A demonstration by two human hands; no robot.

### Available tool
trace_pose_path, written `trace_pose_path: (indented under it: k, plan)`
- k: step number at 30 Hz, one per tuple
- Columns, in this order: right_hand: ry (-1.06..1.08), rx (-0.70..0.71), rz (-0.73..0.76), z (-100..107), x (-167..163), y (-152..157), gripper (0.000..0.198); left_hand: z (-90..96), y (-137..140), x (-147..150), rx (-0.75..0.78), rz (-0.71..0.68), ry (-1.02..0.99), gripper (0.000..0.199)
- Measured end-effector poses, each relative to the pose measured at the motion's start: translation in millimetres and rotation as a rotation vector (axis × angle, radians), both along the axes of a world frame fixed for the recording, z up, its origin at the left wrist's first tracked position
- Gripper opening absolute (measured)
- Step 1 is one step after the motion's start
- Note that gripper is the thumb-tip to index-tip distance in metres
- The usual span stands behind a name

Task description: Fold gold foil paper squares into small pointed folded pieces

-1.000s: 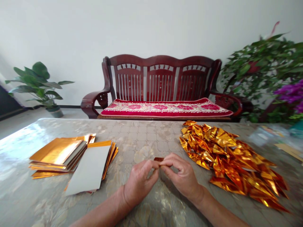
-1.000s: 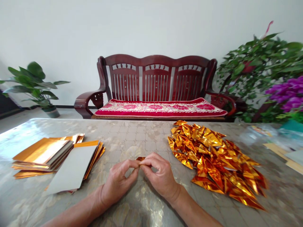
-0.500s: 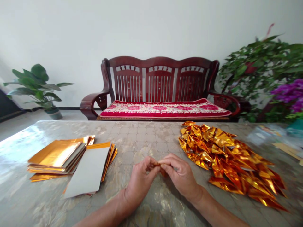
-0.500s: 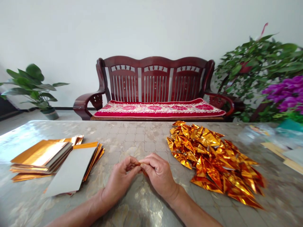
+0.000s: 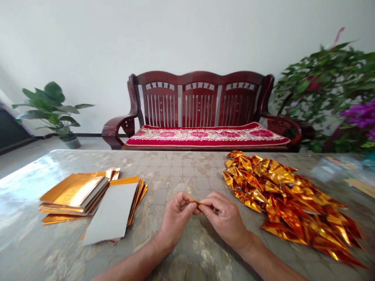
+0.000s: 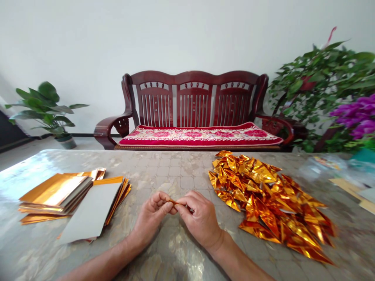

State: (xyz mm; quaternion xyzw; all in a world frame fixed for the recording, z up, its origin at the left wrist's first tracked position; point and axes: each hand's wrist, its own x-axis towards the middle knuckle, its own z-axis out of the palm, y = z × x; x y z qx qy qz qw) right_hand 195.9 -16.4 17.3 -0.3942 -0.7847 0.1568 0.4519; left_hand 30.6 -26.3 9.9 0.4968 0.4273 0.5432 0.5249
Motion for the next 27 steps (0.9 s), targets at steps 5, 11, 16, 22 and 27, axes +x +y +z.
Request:
trace_pose_path:
  k: [5, 11, 16, 22, 27]
  plan:
    - [-0.054, 0.159, -0.023, 3, 0, -2, 0.017, -1.5, 0, 1, 0.031, -0.01, -0.025, 0.024]
    - [-0.092, 0.259, -0.022, 4, 1, -4, 0.007, -4.4, 2, -4, 0.067, -0.054, -0.106, 0.022]
    - [-0.068, 0.23, -0.028, 2, 1, -2, 0.011, -2.5, 7, -2, 0.032, -0.009, -0.141, 0.024]
    - [-0.106, 0.223, -0.109, -3, 4, 4, 0.018, -8.5, -2, 1, -0.045, 0.105, 0.016, 0.023]
    - [-0.22, 0.321, -0.101, -5, 3, 3, 0.016, -12.1, -9, 12, -0.038, 0.011, 0.008, 0.017]
